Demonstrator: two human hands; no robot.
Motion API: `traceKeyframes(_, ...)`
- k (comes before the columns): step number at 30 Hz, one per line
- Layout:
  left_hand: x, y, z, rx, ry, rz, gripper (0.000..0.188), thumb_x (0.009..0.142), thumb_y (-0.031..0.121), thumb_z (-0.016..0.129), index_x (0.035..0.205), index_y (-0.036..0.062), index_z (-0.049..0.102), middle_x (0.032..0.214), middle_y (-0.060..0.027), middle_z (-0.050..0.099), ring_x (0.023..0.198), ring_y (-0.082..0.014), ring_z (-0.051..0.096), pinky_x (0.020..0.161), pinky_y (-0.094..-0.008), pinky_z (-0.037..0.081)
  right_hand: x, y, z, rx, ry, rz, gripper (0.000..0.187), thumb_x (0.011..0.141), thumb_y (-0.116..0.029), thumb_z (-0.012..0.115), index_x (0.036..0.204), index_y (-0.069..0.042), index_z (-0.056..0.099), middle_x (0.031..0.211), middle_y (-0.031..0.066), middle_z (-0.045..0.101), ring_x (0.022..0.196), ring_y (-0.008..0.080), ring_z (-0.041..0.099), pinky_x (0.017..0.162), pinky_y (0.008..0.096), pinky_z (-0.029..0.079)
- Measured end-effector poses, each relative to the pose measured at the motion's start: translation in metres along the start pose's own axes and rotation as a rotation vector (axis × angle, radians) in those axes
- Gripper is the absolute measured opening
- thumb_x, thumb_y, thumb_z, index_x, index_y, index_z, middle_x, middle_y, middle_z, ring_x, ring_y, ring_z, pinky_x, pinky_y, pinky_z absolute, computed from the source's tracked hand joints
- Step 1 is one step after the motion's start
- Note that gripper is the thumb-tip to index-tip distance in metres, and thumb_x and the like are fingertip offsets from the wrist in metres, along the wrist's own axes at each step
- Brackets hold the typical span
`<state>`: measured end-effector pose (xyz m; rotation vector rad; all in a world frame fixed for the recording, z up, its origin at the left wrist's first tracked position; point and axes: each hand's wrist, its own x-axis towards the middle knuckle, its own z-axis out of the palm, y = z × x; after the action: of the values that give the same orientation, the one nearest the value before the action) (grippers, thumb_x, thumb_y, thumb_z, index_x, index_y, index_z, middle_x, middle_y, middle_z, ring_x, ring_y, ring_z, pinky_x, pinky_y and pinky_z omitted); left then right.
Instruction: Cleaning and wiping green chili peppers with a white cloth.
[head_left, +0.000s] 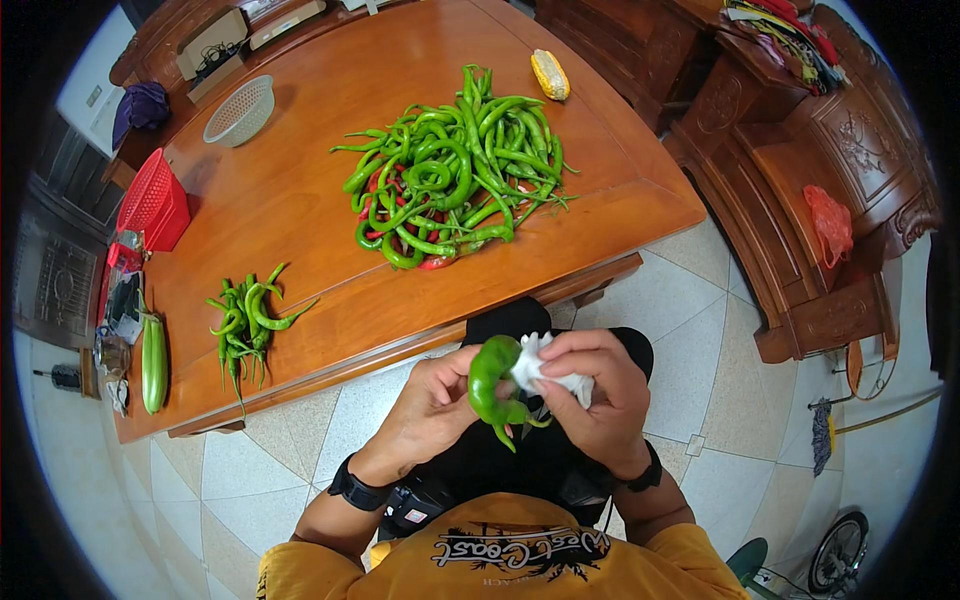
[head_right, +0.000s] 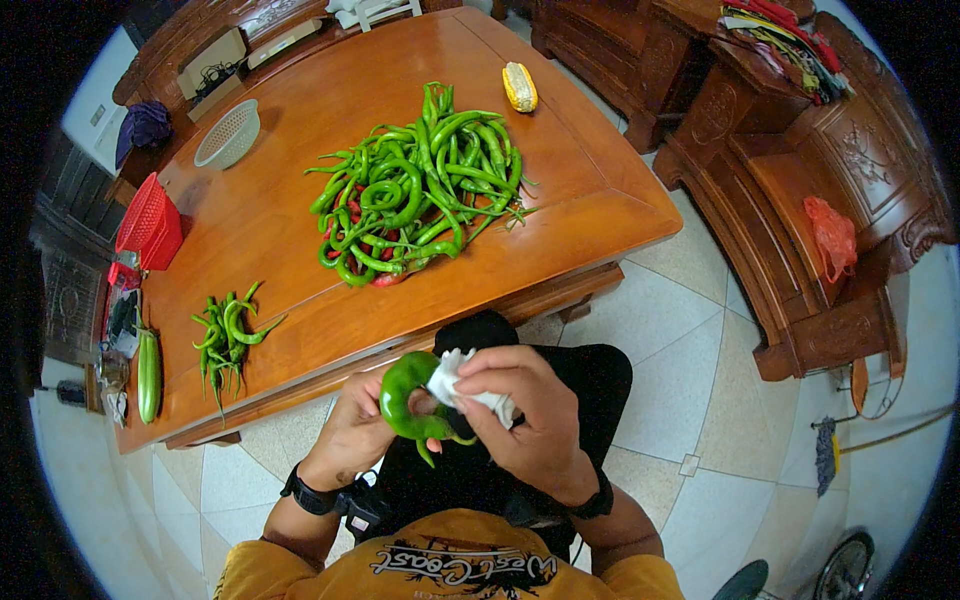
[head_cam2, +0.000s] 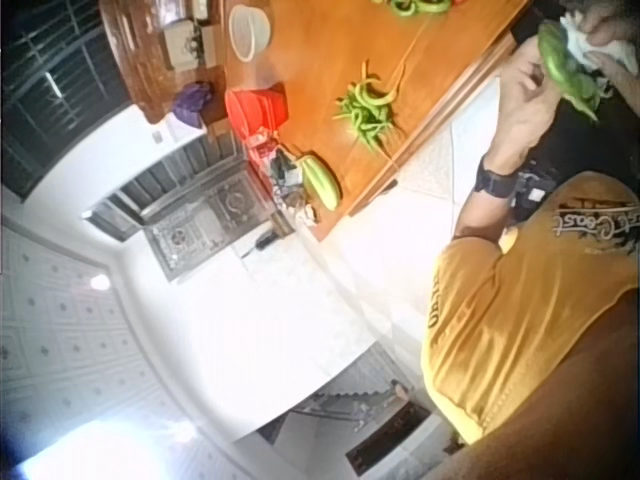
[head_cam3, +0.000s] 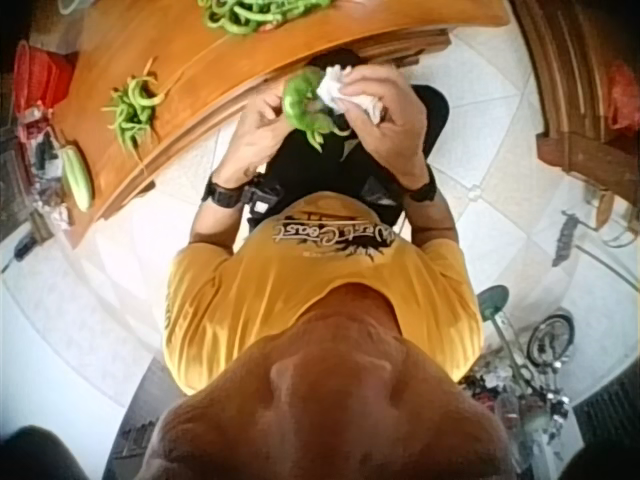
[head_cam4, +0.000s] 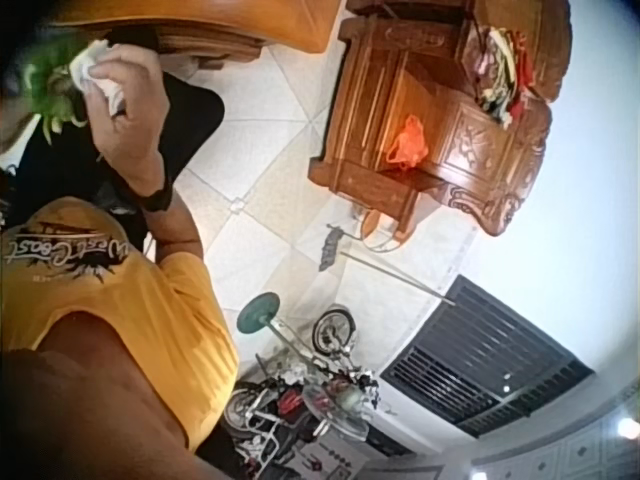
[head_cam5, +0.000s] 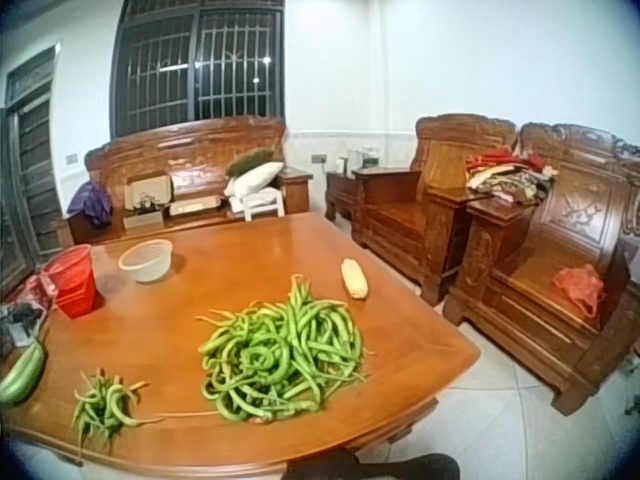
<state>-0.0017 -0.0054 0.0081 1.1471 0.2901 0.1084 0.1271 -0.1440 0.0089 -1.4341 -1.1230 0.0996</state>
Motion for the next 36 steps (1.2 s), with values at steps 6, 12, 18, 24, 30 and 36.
traceKeyframes(6,0.002,-0.002,0.0,-0.008,0.0,0.025,0.028,0.088,-0.005,0.052,0.115,-0.0017,0.055,0.099,-0.0061,0.063,0.08,-0.0107,0.062,0.067,-0.0237,0.052,0.0,-0.004,-0.001,0.172,-0.148,-0.068,0.021,0.07,0.005,0.071,0.087,-0.004,0.062,0.094,0.0105,0.062,0.083,0.0224,0.063,0.073,0.0291,0.05)
traceKeyframes(12,-0.001,0.004,0.007,0.06,-0.064,-0.063,0.022,0.087,-0.001,0.057,0.109,-0.0025,0.059,0.096,-0.0022,0.062,0.087,-0.0054,0.056,0.078,-0.021,0.046,0.004,-0.012,-0.001,0.123,-0.04,-0.077,0.023,0.069,0.004,0.073,0.088,-0.003,0.062,0.096,0.0119,0.061,0.085,0.0222,0.062,0.075,0.0296,0.05)
traceKeyframes(18,-0.001,0.001,0.004,0.117,-0.123,-0.032,0.021,0.088,0.003,0.06,0.109,-0.002,0.06,0.096,-0.0013,0.061,0.087,-0.0061,0.056,0.077,-0.0214,0.046,0.004,0.001,-0.003,0.044,0.055,0.001,0.023,0.07,0.004,0.071,0.09,-0.003,0.061,0.095,0.0117,0.062,0.084,0.0228,0.062,0.074,0.0292,0.049)
traceKeyframes(24,-0.002,0.003,0.002,0.154,-0.036,-0.009,0.025,0.086,0.004,0.063,0.111,0.0002,0.06,0.095,-0.0008,0.063,0.086,-0.0052,0.057,0.075,-0.0215,0.048,0.001,0.005,-0.004,0.054,0.011,0.035,0.022,0.071,0.003,0.071,0.091,-0.003,0.061,0.094,0.0117,0.063,0.082,0.0226,0.063,0.072,0.0296,0.049)
traceKeyframes(30,-0.001,0.001,-0.001,0.118,0.007,0.02,0.026,0.085,0.002,0.064,0.111,0.0011,0.061,0.096,-0.0009,0.064,0.087,-0.0061,0.058,0.076,-0.0214,0.048,0.002,-0.001,-0.006,0.079,-0.085,0.021,0.022,0.071,0.001,0.072,0.09,-0.004,0.062,0.094,0.0115,0.063,0.083,0.0215,0.063,0.073,0.0282,0.05)
traceKeyframes(36,0.0,0.0,-0.002,0.304,-0.053,0.069,0.027,0.083,-0.006,0.06,0.109,-0.0013,0.06,0.098,-0.0037,0.061,0.088,-0.0077,0.057,0.078,-0.0224,0.046,0.002,-0.005,-0.002,0.136,-0.108,-0.03,0.019,0.07,0.003,0.072,0.086,-0.002,0.062,0.092,0.0108,0.062,0.081,0.0186,0.062,0.072,0.0281,0.05)
